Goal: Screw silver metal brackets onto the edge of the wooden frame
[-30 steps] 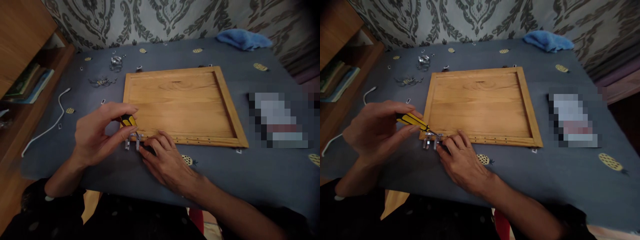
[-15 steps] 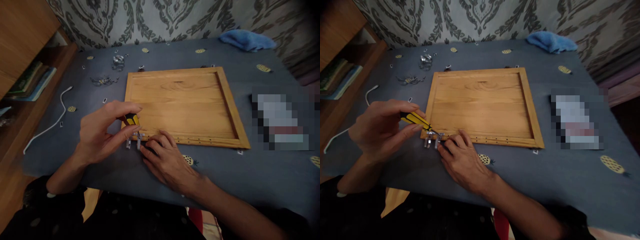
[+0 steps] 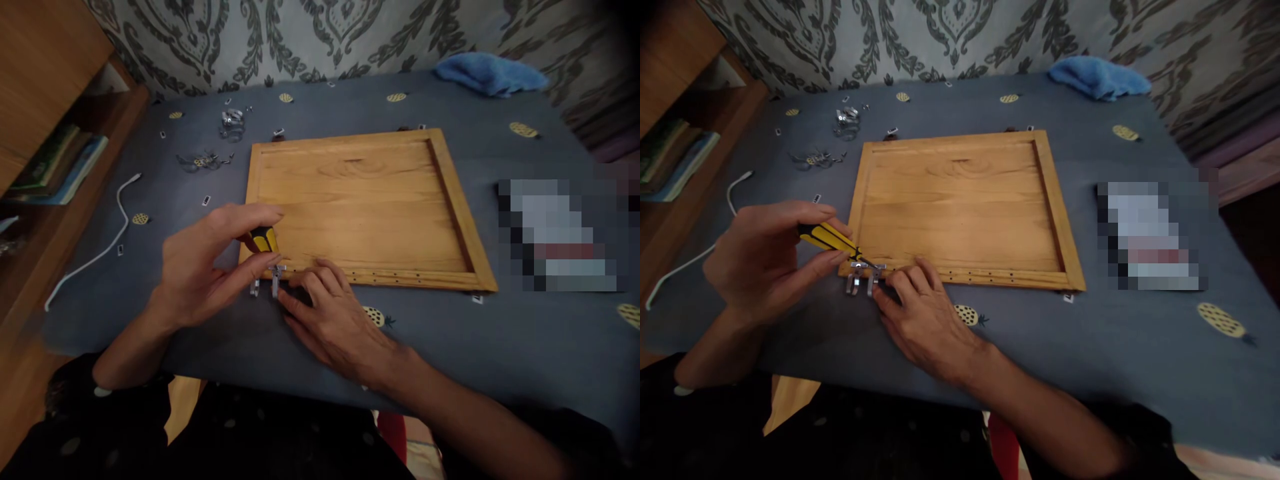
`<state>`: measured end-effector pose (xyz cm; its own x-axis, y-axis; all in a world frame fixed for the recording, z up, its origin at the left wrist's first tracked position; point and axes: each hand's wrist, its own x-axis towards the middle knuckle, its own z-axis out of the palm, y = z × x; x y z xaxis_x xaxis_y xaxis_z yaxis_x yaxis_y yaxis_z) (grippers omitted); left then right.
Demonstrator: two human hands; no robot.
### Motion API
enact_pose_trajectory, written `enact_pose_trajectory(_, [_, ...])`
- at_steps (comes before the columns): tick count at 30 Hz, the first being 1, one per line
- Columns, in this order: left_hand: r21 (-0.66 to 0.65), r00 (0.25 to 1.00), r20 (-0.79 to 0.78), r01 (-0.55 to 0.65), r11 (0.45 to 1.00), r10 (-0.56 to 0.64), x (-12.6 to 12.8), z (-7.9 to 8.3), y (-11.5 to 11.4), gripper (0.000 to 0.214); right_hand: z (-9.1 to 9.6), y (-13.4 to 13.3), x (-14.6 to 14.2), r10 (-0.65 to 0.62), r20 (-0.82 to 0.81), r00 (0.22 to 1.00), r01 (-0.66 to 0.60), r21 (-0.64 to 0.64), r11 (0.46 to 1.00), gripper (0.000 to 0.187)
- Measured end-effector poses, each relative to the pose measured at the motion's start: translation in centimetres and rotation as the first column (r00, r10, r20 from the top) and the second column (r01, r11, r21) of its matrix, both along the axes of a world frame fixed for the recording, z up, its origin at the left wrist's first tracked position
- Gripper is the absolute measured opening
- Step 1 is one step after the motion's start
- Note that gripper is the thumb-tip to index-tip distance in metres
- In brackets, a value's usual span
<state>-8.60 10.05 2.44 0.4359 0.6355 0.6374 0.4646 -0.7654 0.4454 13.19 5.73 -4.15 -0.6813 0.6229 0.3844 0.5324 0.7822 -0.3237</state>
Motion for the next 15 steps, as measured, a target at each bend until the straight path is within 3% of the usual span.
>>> enact_pose_trajectory(9, [0.004,1.000,-0.006,0.000,1.000,0.000,-0.04,-0.04,-0.09,0.051,0.01,-0.02,0.10,0.005,0.013,1.000,-0.005,-0.017,1.000,0.027])
enact_pose_trajectory(15, [0.032,0.999,0.008,0.031,0.999,-0.031,0.07,0.18,-0.05,0.053,-0.22,0.16,0.00,-0.027,0.003,1.000,0.027,0.039,0.999,0.026])
